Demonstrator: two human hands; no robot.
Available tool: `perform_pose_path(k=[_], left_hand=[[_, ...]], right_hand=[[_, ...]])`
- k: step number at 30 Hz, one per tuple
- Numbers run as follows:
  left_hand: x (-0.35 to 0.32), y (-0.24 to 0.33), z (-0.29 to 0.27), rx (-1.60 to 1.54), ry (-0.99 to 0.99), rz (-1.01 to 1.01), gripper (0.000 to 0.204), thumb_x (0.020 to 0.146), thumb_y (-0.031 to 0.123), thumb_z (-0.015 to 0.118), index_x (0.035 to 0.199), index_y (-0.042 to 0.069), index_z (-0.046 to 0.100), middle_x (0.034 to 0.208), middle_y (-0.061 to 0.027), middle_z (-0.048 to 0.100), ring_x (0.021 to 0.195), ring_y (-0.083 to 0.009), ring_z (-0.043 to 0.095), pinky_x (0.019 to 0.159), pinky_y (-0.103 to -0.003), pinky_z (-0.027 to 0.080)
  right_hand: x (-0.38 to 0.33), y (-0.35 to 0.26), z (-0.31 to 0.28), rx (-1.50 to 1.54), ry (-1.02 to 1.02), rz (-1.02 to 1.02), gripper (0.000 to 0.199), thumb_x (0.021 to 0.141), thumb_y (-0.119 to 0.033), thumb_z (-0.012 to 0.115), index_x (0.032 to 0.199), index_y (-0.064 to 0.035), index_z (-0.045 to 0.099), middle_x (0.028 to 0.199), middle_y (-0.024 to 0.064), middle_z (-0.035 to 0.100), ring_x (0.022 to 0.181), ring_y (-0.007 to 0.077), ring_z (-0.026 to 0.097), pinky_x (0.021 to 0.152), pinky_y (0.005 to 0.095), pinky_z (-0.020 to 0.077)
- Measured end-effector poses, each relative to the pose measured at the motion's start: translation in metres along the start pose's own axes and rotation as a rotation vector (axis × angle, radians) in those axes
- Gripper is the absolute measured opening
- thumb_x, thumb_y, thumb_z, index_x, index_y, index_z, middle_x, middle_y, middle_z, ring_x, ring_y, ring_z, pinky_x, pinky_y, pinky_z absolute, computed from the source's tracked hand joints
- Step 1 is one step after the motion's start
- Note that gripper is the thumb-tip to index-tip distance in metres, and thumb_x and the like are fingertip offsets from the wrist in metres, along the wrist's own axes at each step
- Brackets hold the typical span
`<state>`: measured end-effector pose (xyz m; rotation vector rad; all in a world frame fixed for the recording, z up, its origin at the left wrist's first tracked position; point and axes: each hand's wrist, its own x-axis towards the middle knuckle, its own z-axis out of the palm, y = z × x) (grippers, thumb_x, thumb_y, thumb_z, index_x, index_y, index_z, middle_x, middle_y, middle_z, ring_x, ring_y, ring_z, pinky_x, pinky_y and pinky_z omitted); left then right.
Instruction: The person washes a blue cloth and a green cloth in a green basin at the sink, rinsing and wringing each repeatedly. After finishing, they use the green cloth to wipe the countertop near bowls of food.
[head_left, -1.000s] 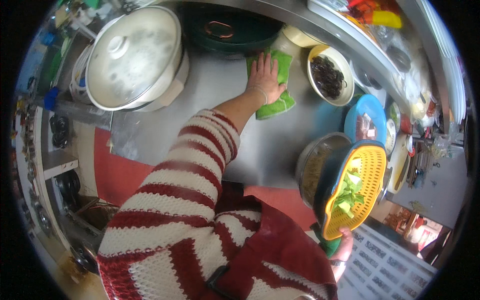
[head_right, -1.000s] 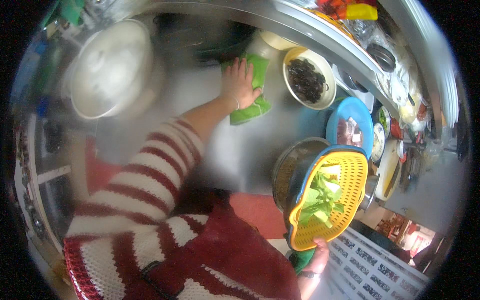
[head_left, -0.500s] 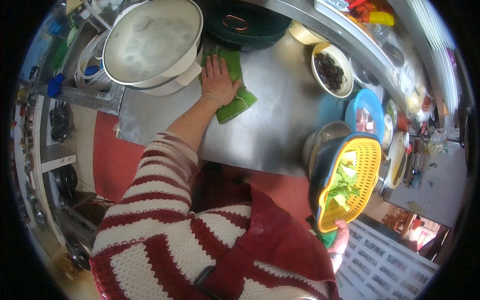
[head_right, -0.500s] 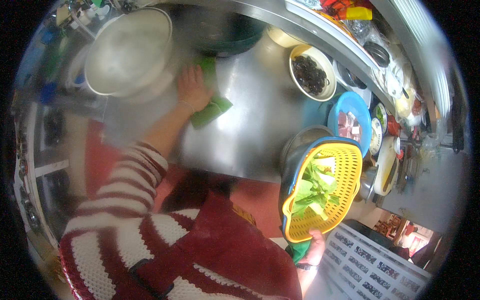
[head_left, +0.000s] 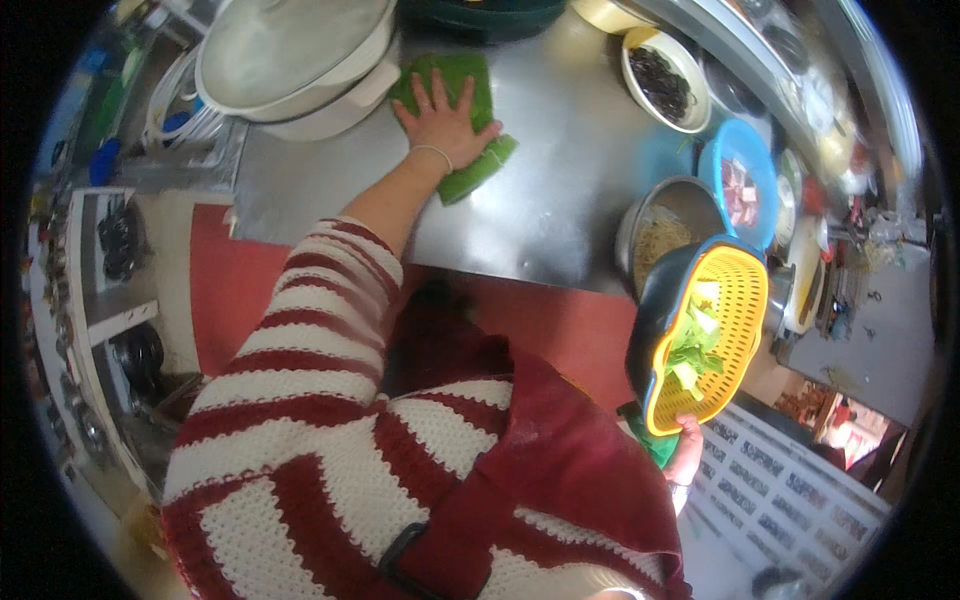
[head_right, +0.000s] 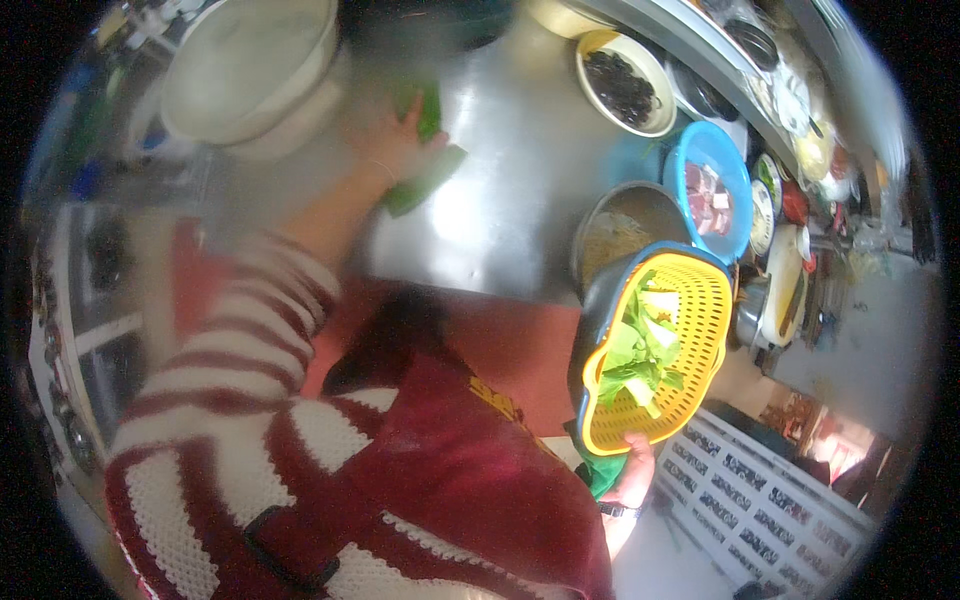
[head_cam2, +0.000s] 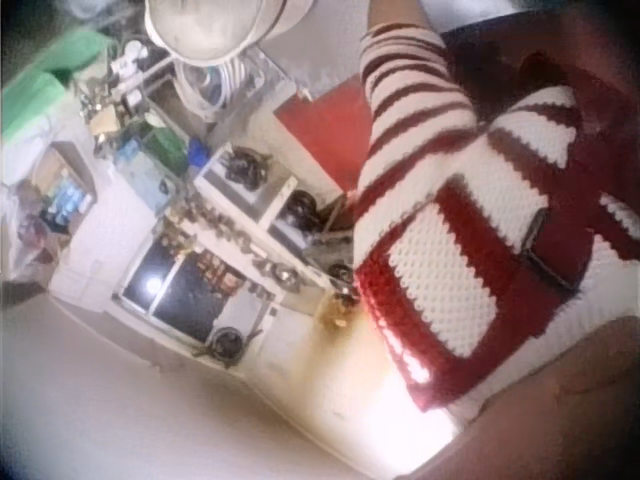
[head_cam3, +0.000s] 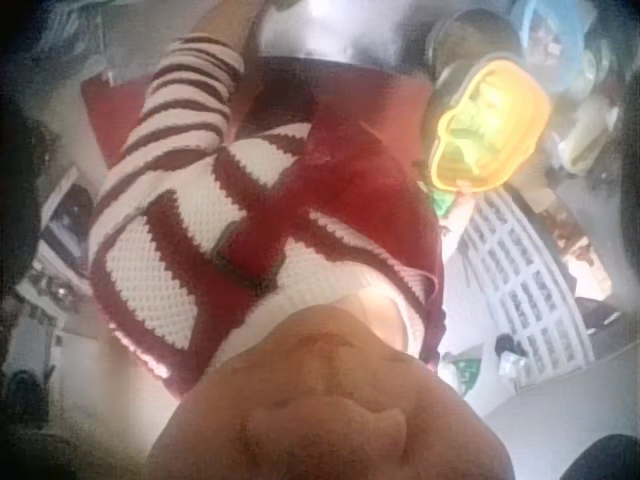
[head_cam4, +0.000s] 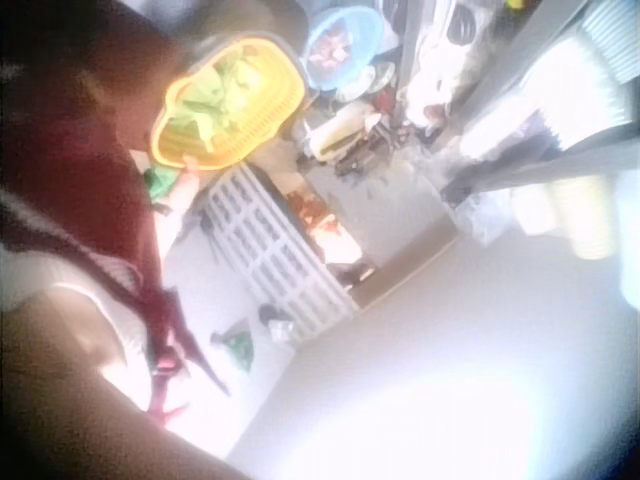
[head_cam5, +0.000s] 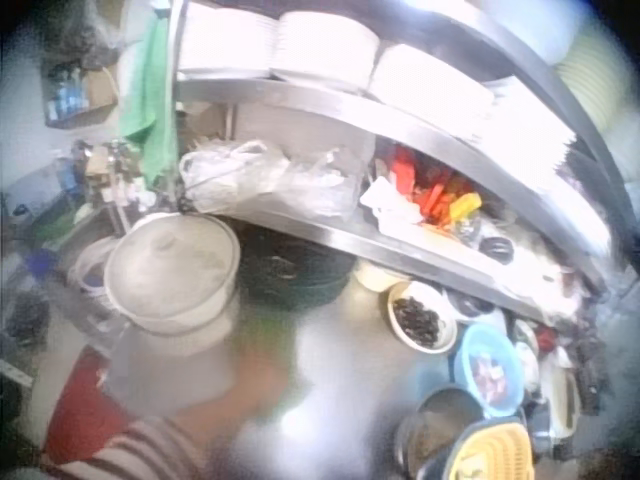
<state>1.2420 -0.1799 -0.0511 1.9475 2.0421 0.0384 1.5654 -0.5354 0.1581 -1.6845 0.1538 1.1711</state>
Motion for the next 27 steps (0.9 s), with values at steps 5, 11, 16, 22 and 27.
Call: perform_pose_path(k=[5, 11, 16, 22, 27], left_hand=[[-0.088, -0.036, 0.002, 0.081, 0.113, 0.088, 0.080, 0.086, 0.065, 0.044, 0.152, 0.026, 0.022, 0.158, -0.0193, 0.009, 0.145, -0.0407, 0.005, 0.111, -0.064, 0.008], [-0.203, -0.069, -0.018, 0.080, 0.175, -0.066, 0.073, 0.090, 0.057, 0.044, 0.151, 0.023, 0.024, 0.157, -0.0200, 0.010, 0.145, -0.0409, 0.006, 0.110, -0.066, 0.008], [-0.213, -0.128, -0.019, 0.035, 0.181, -0.327, 0.076, 0.090, 0.060, 0.042, 0.152, 0.021, 0.022, 0.159, -0.0182, 0.006, 0.145, -0.0424, -0.004, 0.107, -0.070, 0.000], [-0.208, -0.231, -0.040, 0.024, 0.275, -0.703, 0.076, 0.090, 0.059, 0.041, 0.152, 0.019, 0.021, 0.159, -0.0182, 0.004, 0.144, -0.0450, -0.003, 0.105, -0.073, 0.006], [-0.191, -0.345, -0.024, -0.420, 0.187, -0.903, 0.059, 0.093, 0.048, 0.040, 0.137, 0.010, 0.046, 0.149, -0.0196, 0.032, 0.134, -0.0419, 0.034, 0.103, -0.058, 0.033]], right_hand=[[0.004, 0.000, -0.011, -0.010, -0.246, 0.071, 0.048, 0.076, -0.012, 0.057, 0.123, -0.0028, 0.052, 0.113, 0.0137, 0.063, 0.097, 0.0300, 0.063, 0.086, 0.0422, 0.0522], [0.001, -0.009, -0.012, -0.184, -0.344, 0.152, 0.050, 0.076, -0.012, 0.055, 0.125, -0.0011, 0.052, 0.114, 0.0134, 0.064, 0.098, 0.0291, 0.064, 0.086, 0.0414, 0.0528], [0.002, 0.025, 0.024, -0.266, -0.399, 0.109, 0.050, 0.076, -0.013, 0.055, 0.124, 0.0008, 0.052, 0.113, 0.0136, 0.064, 0.097, 0.0288, 0.065, 0.085, 0.0398, 0.0531], [-0.020, 0.040, 0.058, -0.362, -0.367, 0.088, 0.047, 0.077, -0.014, 0.054, 0.121, 0.0013, 0.052, 0.112, 0.0136, 0.064, 0.095, 0.0283, 0.065, 0.084, 0.0395, 0.0531], [-0.030, 0.056, 0.092, -0.349, -0.413, 0.118, 0.045, 0.077, -0.014, 0.054, 0.119, 0.0005, 0.053, 0.110, 0.0135, 0.064, 0.092, 0.0282, 0.065, 0.082, 0.0396, 0.0530]])
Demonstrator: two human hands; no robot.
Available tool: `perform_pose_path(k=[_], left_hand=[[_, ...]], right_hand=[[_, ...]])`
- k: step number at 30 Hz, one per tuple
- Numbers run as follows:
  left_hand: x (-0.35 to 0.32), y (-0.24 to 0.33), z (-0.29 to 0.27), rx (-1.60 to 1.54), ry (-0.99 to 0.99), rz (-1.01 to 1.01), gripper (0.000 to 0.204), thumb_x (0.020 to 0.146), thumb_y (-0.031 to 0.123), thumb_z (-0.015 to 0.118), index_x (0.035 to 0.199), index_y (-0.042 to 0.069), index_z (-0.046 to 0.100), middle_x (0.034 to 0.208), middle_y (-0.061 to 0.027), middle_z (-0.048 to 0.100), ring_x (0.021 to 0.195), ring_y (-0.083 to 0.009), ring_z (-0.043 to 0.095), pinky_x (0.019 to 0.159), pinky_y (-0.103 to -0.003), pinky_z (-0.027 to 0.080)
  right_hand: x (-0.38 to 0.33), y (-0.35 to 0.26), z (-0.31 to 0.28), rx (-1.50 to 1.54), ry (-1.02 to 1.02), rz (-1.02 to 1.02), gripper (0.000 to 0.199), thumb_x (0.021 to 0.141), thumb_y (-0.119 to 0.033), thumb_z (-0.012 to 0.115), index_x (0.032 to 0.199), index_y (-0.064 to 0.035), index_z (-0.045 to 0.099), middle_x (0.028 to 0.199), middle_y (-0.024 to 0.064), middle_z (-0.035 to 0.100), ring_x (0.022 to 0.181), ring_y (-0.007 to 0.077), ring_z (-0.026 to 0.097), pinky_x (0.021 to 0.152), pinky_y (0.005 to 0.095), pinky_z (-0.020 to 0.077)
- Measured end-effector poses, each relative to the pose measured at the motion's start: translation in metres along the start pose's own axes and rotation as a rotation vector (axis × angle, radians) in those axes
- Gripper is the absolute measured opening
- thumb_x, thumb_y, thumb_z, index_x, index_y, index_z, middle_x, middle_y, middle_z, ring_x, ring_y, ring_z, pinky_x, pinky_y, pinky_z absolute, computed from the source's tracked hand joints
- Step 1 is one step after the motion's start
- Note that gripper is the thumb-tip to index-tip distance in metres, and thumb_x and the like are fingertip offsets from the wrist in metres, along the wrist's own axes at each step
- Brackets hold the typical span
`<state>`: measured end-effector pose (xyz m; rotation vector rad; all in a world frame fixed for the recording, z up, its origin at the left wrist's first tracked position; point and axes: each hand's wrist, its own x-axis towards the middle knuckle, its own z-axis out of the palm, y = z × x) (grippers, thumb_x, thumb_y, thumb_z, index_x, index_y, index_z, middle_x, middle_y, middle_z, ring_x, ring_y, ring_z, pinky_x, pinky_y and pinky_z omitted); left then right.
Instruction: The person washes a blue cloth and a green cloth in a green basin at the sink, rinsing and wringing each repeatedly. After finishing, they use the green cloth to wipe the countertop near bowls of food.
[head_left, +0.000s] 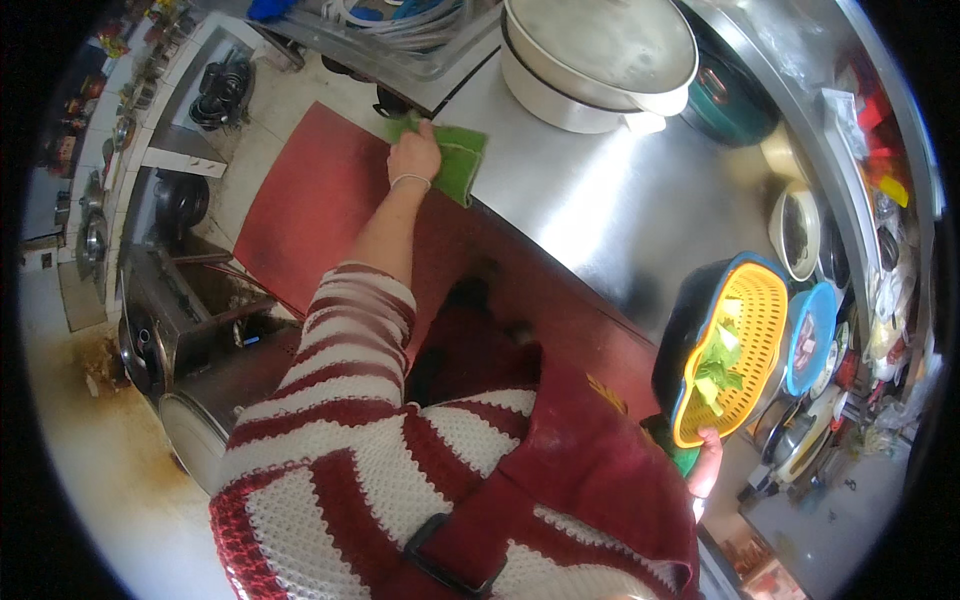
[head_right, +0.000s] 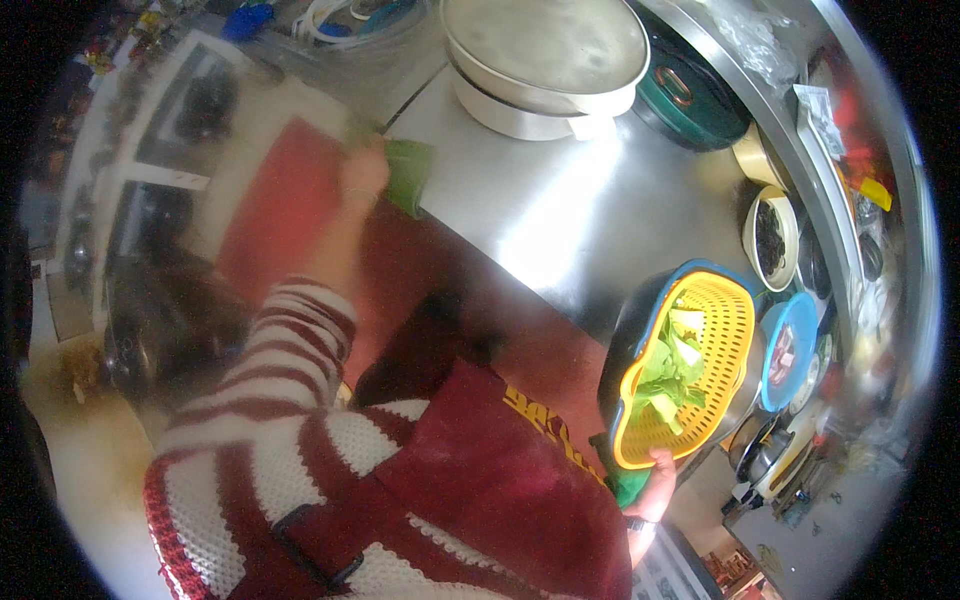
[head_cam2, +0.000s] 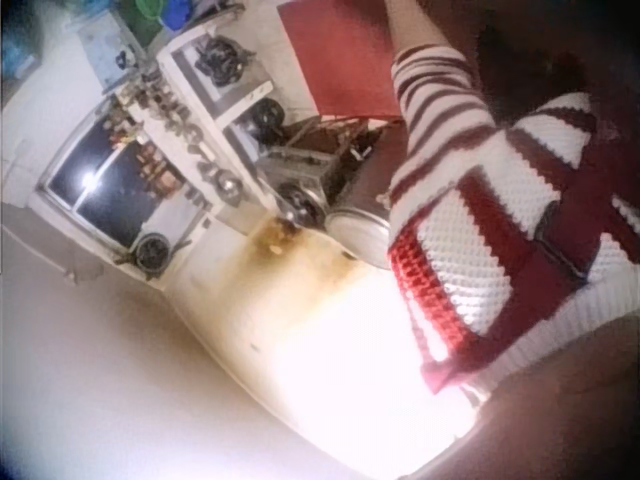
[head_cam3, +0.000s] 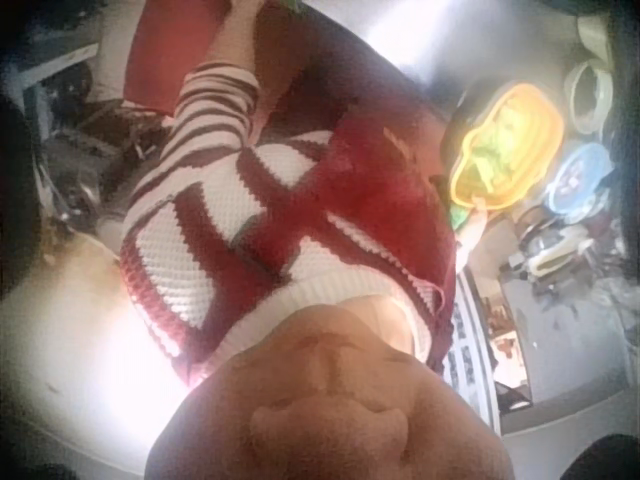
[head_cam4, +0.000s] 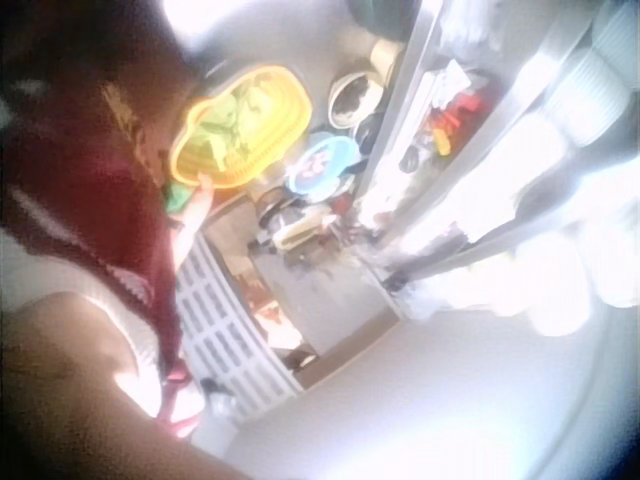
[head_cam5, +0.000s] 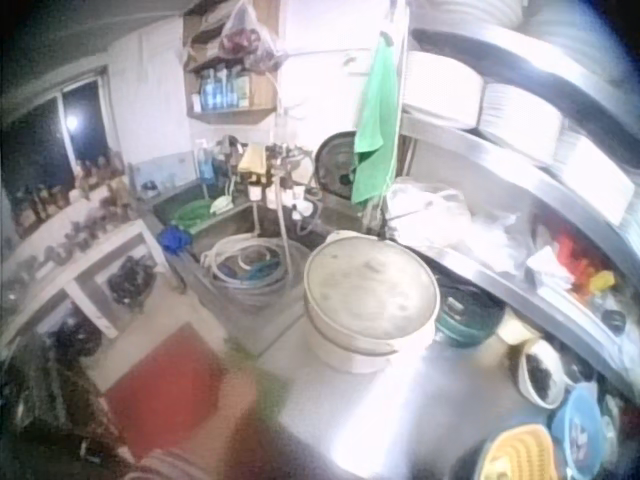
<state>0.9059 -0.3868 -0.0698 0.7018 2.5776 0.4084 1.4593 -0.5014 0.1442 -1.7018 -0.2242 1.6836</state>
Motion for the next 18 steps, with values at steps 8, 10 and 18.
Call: perform_pose_path(k=[8, 10, 18], left_hand=[[0.129, -0.084, -0.022, -0.025, 0.130, -0.201, 0.049, 0.092, 0.039, 0.041, 0.115, 0.003, 0.065, 0.121, -0.0194, 0.062, 0.115, -0.0390, 0.057, 0.097, -0.045, 0.045], [0.136, -0.084, -0.063, -0.032, 0.291, -0.105, 0.049, 0.094, 0.039, 0.040, 0.113, 0.003, 0.065, 0.120, -0.0206, 0.062, 0.112, -0.0408, 0.057, 0.096, -0.046, 0.045], [0.075, 0.050, -0.099, -0.414, 0.320, 0.655, 0.054, 0.095, 0.044, 0.040, 0.128, 0.005, 0.056, 0.132, -0.0213, 0.054, 0.122, -0.0442, 0.048, 0.101, -0.046, 0.040]], right_hand=[[0.003, 0.007, 0.025, 0.038, -0.044, 0.021, 0.043, 0.077, -0.017, 0.055, 0.117, 0.0001, 0.056, 0.105, 0.0151, 0.067, 0.087, 0.0289, 0.066, 0.081, 0.0409, 0.0533], [-0.002, 0.012, 0.022, 0.047, -0.079, -0.045, 0.043, 0.077, -0.017, 0.055, 0.117, -0.0003, 0.056, 0.105, 0.0146, 0.067, 0.087, 0.0289, 0.065, 0.081, 0.0409, 0.0531], [-0.019, 0.022, -0.018, 0.083, -0.043, 0.012, 0.046, 0.077, -0.015, 0.054, 0.121, -0.0012, 0.051, 0.112, 0.0132, 0.063, 0.093, 0.0294, 0.064, 0.081, 0.0420, 0.0527]])
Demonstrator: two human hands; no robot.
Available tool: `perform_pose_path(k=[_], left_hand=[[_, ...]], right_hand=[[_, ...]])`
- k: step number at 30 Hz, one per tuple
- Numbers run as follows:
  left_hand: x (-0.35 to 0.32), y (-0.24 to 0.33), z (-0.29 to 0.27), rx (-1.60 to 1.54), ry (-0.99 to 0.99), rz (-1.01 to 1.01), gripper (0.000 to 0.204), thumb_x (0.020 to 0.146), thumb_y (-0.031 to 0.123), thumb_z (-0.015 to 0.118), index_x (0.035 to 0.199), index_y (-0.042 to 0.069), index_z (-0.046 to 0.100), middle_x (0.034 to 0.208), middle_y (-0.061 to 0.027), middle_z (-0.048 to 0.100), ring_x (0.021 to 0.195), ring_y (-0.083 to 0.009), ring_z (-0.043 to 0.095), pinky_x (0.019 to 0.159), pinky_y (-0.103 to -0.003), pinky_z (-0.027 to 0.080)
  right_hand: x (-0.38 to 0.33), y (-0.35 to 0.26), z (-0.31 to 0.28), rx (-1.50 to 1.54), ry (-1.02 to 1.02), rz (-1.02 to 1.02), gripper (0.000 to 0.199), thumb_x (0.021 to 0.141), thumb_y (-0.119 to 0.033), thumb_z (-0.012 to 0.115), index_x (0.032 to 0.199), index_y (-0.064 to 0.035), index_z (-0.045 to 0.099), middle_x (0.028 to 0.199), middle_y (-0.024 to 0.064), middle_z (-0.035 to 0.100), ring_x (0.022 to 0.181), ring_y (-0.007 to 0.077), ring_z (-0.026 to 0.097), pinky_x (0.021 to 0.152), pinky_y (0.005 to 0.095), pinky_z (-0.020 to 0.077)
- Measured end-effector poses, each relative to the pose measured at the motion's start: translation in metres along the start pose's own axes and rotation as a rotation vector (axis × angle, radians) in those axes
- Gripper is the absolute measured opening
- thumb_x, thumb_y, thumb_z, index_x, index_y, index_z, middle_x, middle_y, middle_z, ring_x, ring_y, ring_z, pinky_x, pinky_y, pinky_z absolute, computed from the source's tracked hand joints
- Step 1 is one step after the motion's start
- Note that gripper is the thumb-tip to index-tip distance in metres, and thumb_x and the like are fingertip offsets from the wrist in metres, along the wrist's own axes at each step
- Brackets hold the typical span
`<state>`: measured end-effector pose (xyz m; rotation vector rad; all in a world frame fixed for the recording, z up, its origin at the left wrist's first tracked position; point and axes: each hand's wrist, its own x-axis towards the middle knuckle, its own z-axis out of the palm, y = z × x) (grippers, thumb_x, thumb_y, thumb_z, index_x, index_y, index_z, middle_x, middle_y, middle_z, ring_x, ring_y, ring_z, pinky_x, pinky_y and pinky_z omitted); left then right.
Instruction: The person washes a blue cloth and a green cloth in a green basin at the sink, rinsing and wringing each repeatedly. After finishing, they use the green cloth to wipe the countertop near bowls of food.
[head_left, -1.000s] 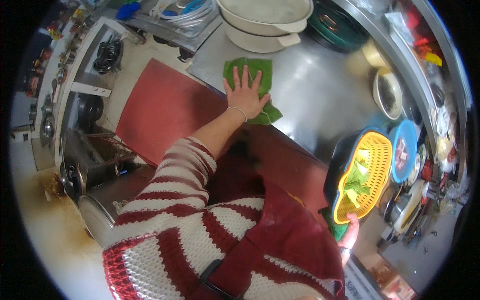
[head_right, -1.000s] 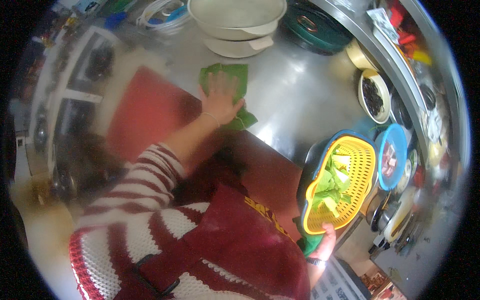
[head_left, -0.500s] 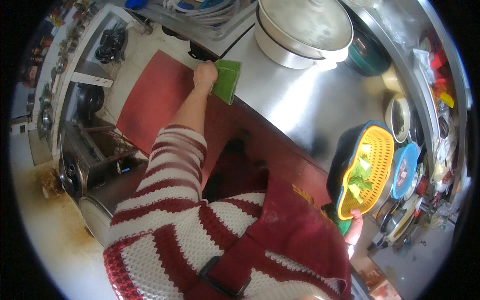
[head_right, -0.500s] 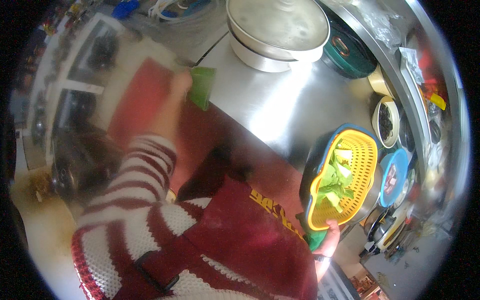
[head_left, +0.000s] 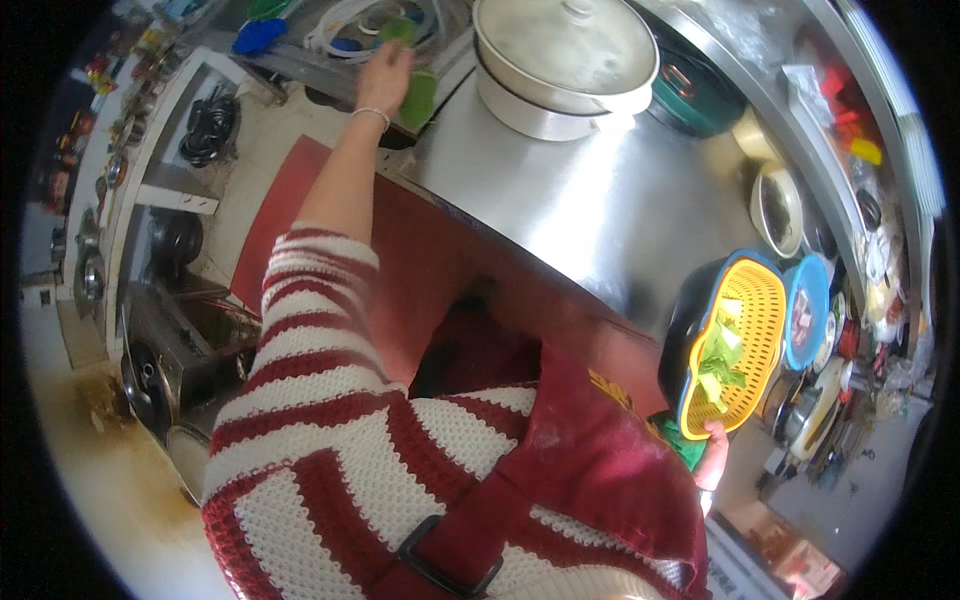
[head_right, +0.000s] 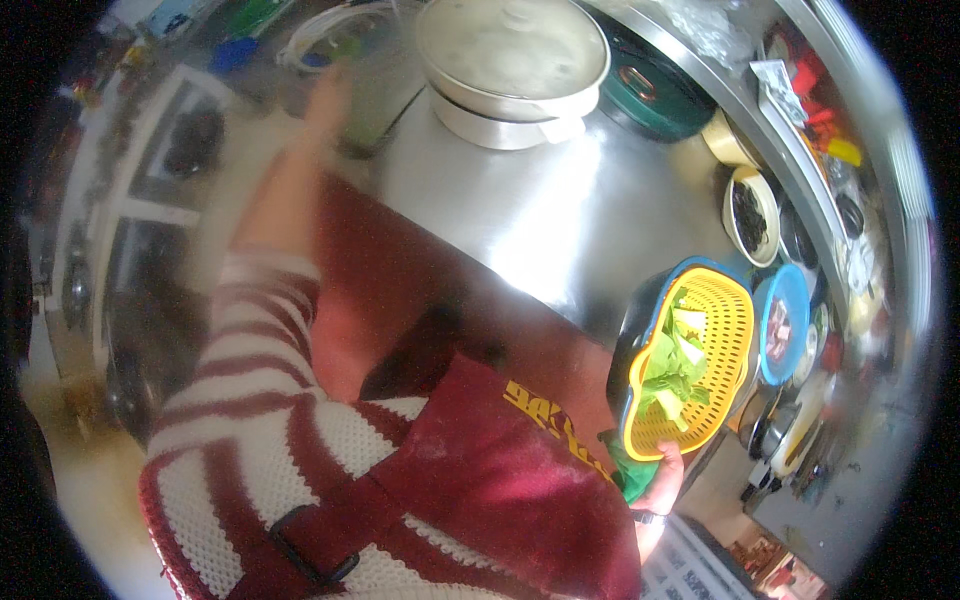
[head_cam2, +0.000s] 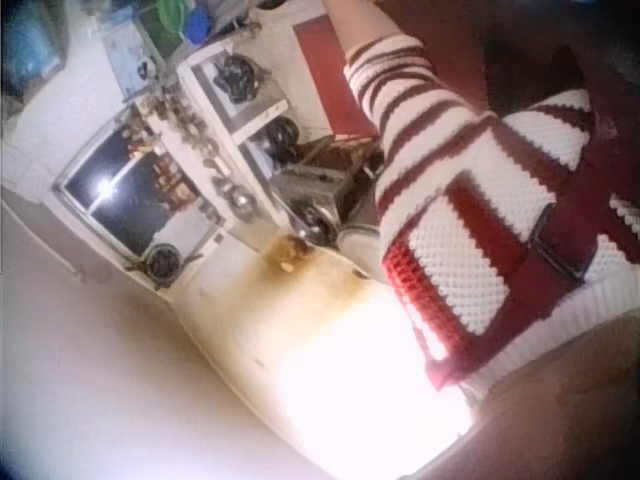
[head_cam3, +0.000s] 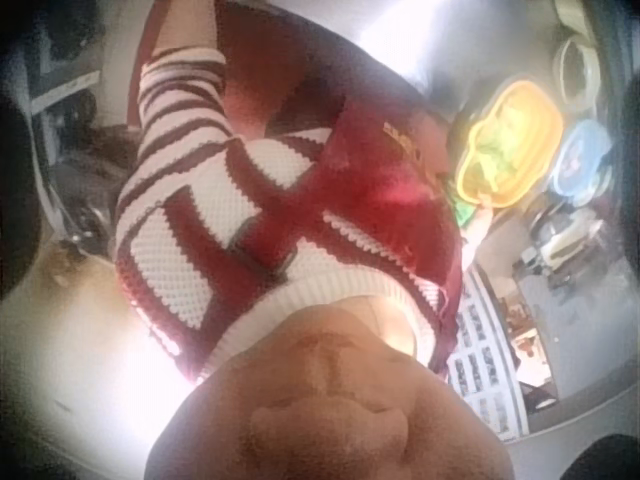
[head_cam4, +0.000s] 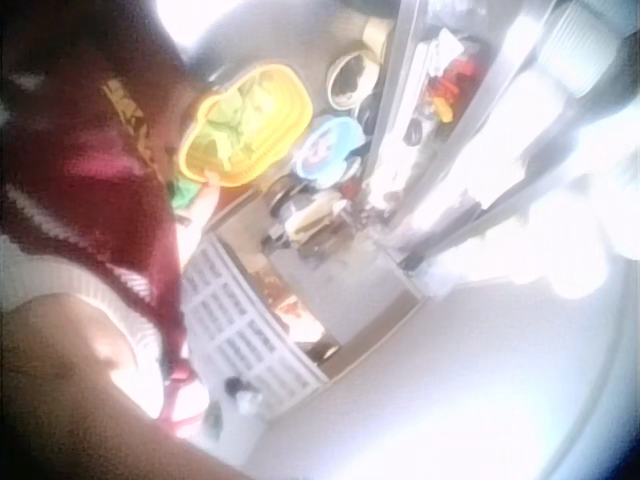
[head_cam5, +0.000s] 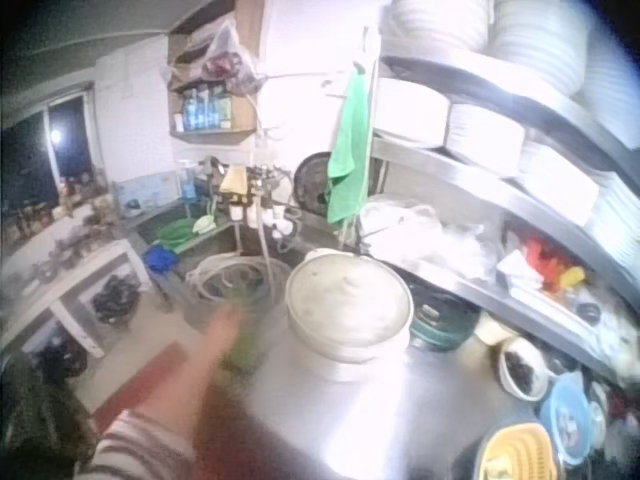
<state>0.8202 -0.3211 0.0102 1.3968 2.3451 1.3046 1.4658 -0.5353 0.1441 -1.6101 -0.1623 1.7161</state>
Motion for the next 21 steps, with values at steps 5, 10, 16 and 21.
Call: perform_pose_path(k=[5, 10, 16, 21], left_hand=[[-0.038, -0.019, 0.147, 0.528, -0.406, 0.147, 0.050, 0.095, 0.039, 0.045, 0.133, 0.007, 0.052, 0.149, -0.0186, 0.034, 0.134, -0.0434, 0.032, 0.106, -0.047, 0.036], [-0.101, -0.081, 0.159, 0.738, -0.389, 0.513, 0.045, 0.095, 0.034, 0.046, 0.130, 0.006, 0.053, 0.146, -0.0209, 0.036, 0.135, -0.0420, 0.032, 0.108, -0.051, 0.032], [-0.223, -0.054, 0.104, 0.603, -0.358, 0.516, 0.036, 0.093, 0.023, 0.052, 0.111, -0.007, 0.059, 0.144, -0.0272, 0.036, 0.135, -0.0467, 0.029, 0.108, -0.057, 0.027], [-0.326, 0.035, 0.153, 0.402, -0.716, 0.602, 0.044, 0.088, 0.030, 0.058, 0.119, -0.001, 0.059, 0.153, -0.0215, 0.020, 0.142, -0.0440, 0.013, 0.108, -0.062, 0.025]], right_hand=[[0.005, 0.010, -0.030, 0.071, 0.146, -0.018, 0.046, 0.078, -0.017, 0.055, 0.121, -0.0028, 0.052, 0.111, 0.0127, 0.064, 0.091, 0.0293, 0.064, 0.080, 0.0423, 0.0527], [0.010, 0.013, -0.047, 0.074, 0.199, 0.026, 0.044, 0.078, -0.020, 0.057, 0.119, -0.0040, 0.053, 0.105, 0.0121, 0.065, 0.084, 0.0297, 0.064, 0.075, 0.0421, 0.0529], [0.017, 0.026, -0.056, 0.062, 0.245, 0.012, 0.046, 0.074, -0.030, 0.061, 0.112, -0.0058, 0.056, 0.094, 0.0112, 0.067, 0.071, 0.0280, 0.063, 0.054, 0.0390, 0.0496], [0.015, 0.043, -0.076, 0.120, 0.398, 0.014, 0.045, 0.073, -0.028, 0.063, 0.112, -0.0045, 0.057, 0.093, 0.0124, 0.067, 0.070, 0.0267, 0.063, 0.055, 0.0350, 0.0501]])
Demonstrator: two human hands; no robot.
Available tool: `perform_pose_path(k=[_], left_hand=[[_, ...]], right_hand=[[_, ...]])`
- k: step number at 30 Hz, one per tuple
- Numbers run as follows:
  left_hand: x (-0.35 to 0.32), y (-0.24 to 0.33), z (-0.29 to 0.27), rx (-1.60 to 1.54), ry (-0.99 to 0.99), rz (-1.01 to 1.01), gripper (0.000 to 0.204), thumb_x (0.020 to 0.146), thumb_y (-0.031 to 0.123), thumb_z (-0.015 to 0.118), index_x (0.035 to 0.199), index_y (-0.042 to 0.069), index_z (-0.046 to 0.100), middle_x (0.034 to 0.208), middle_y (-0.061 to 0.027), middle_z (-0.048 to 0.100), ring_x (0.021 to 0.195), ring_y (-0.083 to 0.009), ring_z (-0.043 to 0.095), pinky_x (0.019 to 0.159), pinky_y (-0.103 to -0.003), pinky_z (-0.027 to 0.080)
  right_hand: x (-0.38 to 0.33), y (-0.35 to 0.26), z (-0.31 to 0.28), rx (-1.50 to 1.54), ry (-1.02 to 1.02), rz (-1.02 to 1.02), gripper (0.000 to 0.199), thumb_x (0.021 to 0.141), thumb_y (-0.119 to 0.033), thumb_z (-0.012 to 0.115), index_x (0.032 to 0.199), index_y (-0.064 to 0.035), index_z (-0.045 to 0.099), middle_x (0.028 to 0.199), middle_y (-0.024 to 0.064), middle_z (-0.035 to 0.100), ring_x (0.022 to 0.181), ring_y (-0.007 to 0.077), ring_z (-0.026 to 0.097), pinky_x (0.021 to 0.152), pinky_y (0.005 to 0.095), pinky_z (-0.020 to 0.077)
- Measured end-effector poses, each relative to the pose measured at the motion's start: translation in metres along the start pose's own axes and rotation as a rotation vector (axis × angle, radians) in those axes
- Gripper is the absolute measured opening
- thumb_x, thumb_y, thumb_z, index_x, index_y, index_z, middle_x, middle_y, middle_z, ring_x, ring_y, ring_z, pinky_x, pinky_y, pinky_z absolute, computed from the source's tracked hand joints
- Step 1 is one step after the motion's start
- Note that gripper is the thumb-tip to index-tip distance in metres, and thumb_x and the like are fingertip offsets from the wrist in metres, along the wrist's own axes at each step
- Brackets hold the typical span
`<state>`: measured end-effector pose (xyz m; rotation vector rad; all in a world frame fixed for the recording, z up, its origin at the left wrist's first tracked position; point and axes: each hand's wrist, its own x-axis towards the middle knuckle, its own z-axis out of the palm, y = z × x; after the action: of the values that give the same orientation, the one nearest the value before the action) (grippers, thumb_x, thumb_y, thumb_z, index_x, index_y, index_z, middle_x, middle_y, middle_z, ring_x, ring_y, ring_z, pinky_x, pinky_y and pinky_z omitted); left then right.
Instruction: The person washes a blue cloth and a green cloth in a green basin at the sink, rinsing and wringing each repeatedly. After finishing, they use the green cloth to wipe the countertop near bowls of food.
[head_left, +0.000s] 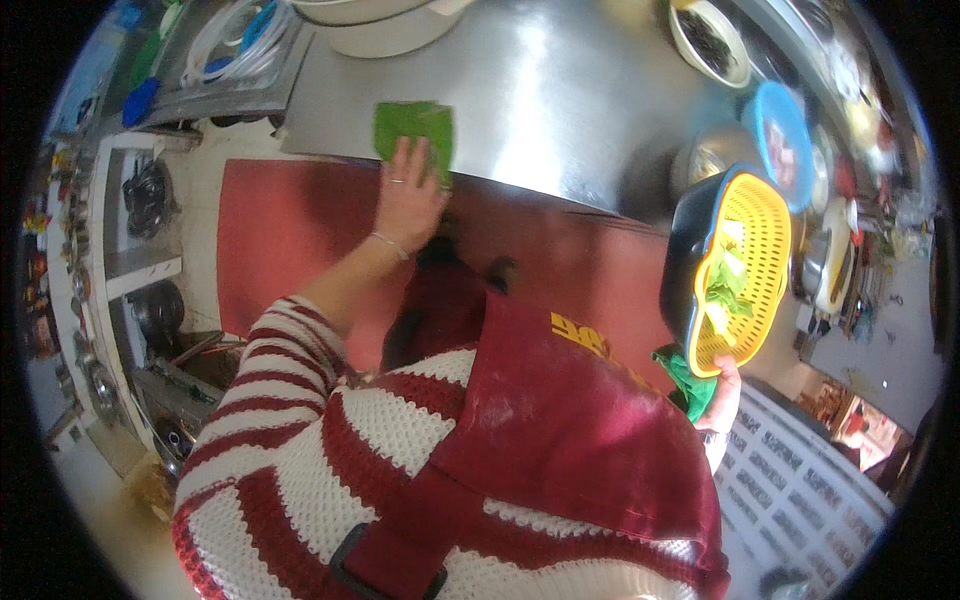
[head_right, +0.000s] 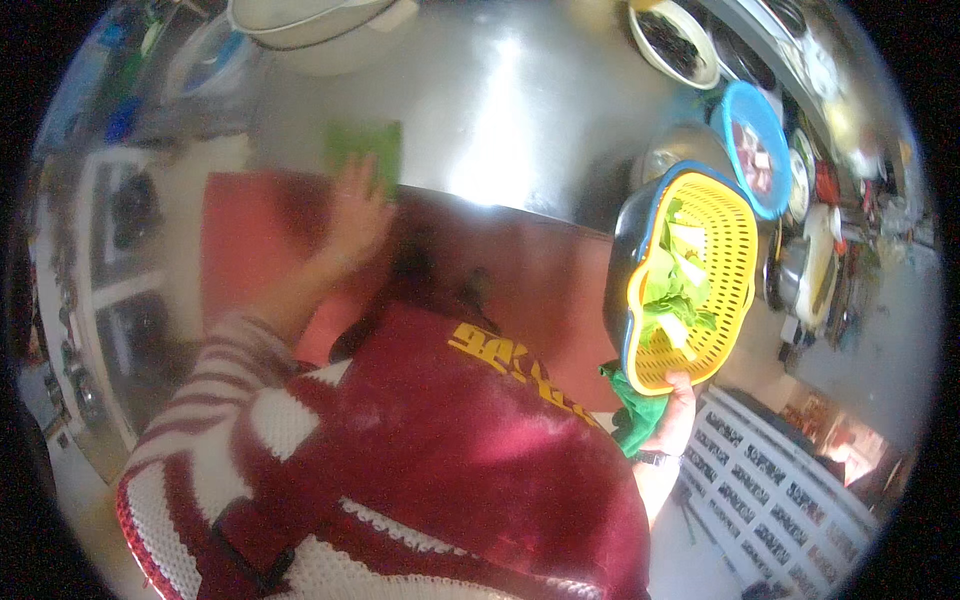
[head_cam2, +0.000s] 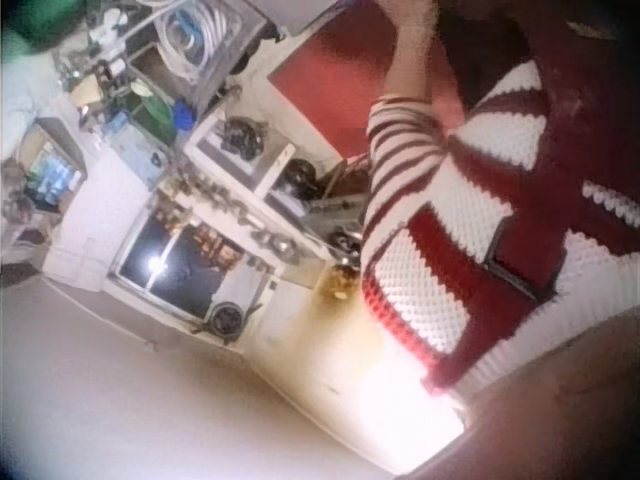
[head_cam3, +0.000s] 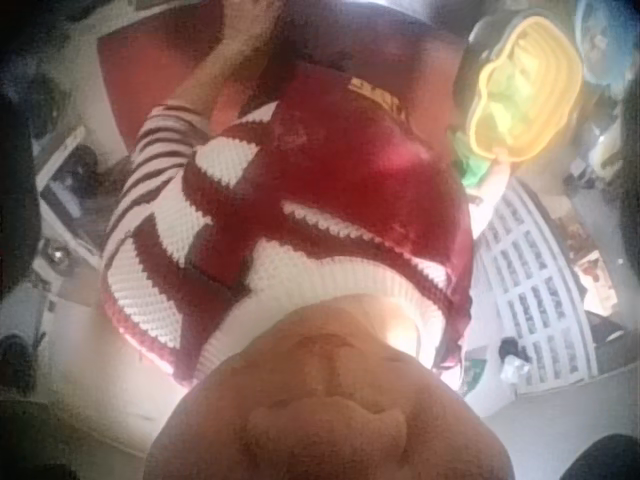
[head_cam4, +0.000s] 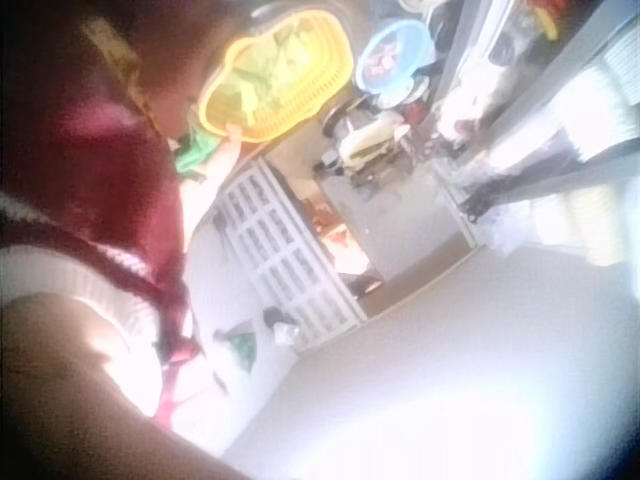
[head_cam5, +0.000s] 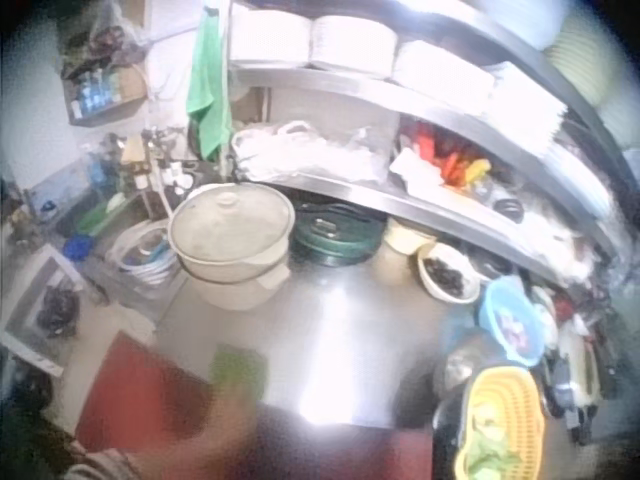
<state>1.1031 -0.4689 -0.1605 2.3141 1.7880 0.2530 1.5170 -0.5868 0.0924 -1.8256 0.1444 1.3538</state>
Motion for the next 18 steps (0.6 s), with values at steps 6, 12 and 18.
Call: perform_pose_path(k=[6, 12, 18], left_hand=[[0.036, 0.134, 0.056, -0.011, 0.096, 0.492, 0.042, 0.084, 0.030, 0.061, 0.114, 0.001, 0.063, 0.144, -0.0266, 0.038, 0.136, -0.0440, 0.032, 0.108, -0.060, 0.027], [0.072, 0.246, 0.106, 0.202, 0.299, 0.833, 0.047, 0.086, 0.026, 0.051, 0.131, 0.016, 0.056, 0.154, -0.0092, 0.030, 0.141, -0.0324, 0.028, 0.112, -0.053, 0.023], [0.067, 0.201, 0.109, 0.002, 0.181, 0.877, 0.028, 0.087, 0.020, 0.053, 0.108, 0.012, 0.069, 0.156, -0.0071, 0.025, 0.141, -0.0297, 0.027, 0.111, -0.054, 0.023]], right_hand=[[-0.017, 0.035, -0.050, 0.127, 0.067, -0.046, 0.046, 0.074, -0.022, 0.062, 0.117, -0.0048, 0.056, 0.101, 0.0116, 0.067, 0.079, 0.0271, 0.065, 0.067, 0.0382, 0.0529], [-0.037, 0.059, -0.095, 0.242, 0.125, -0.075, 0.047, 0.075, -0.018, 0.059, 0.120, -0.0047, 0.054, 0.107, 0.0117, 0.066, 0.087, 0.0277, 0.064, 0.080, 0.0416, 0.0518], [-0.032, 0.067, -0.121, 0.204, 0.188, -0.020, 0.043, 0.073, -0.026, 0.061, 0.111, -0.0056, 0.059, 0.097, 0.0096, 0.068, 0.076, 0.0260, 0.065, 0.064, 0.0390, 0.0533]])
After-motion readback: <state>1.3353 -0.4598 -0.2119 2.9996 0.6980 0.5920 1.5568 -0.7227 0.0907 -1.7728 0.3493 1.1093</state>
